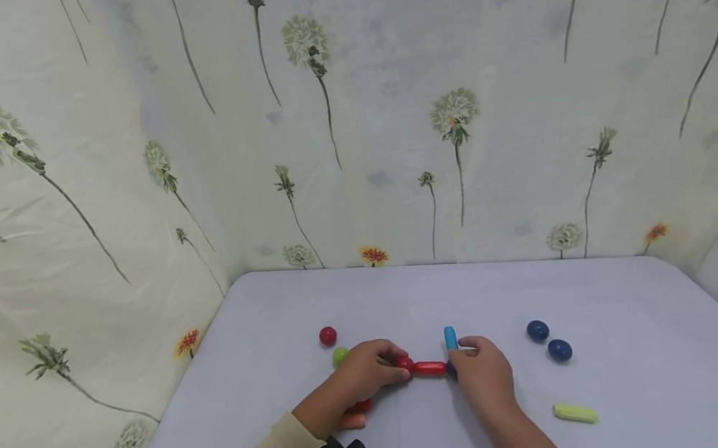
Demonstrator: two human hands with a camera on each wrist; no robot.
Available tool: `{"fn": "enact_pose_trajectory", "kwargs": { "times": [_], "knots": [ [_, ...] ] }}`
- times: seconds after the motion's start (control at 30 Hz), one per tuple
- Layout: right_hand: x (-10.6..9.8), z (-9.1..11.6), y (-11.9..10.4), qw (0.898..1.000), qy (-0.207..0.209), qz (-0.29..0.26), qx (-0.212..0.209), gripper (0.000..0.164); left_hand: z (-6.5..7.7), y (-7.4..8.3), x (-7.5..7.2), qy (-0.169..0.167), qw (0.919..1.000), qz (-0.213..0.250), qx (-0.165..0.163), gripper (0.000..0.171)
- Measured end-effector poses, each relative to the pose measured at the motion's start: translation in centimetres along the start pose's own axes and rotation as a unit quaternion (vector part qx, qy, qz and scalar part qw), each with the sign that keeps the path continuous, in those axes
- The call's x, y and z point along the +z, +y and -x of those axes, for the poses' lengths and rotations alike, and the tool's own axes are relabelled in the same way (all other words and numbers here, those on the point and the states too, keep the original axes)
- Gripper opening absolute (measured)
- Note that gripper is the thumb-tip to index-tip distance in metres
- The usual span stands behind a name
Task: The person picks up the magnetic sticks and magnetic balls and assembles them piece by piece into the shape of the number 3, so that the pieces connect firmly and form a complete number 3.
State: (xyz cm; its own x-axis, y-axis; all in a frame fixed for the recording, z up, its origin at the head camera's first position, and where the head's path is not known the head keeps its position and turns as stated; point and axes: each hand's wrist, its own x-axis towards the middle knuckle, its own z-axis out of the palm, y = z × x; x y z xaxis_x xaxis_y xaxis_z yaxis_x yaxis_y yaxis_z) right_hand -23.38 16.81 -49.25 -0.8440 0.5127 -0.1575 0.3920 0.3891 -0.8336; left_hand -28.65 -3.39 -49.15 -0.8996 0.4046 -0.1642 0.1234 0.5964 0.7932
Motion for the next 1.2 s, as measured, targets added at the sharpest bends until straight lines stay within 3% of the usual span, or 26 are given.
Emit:
{"fn": "enact_pose_trajectory", "kwargs": {
  "times": [0.33,1.2],
  "knots": [
    [-0.4,-0.4,0.1,1.0,-0.016,0.01,0.006,0.047,0.1,-0.1,0.0,-0.003,0.9998,-0.008,0.019,0.024],
    [-1.6,-0.5,0.1,0.997,-0.071,0.024,-0.005,0.049,-0.2,-0.1,0.2,0.0,0.9999,-0.013,0.001,0.026]
  ]
}}
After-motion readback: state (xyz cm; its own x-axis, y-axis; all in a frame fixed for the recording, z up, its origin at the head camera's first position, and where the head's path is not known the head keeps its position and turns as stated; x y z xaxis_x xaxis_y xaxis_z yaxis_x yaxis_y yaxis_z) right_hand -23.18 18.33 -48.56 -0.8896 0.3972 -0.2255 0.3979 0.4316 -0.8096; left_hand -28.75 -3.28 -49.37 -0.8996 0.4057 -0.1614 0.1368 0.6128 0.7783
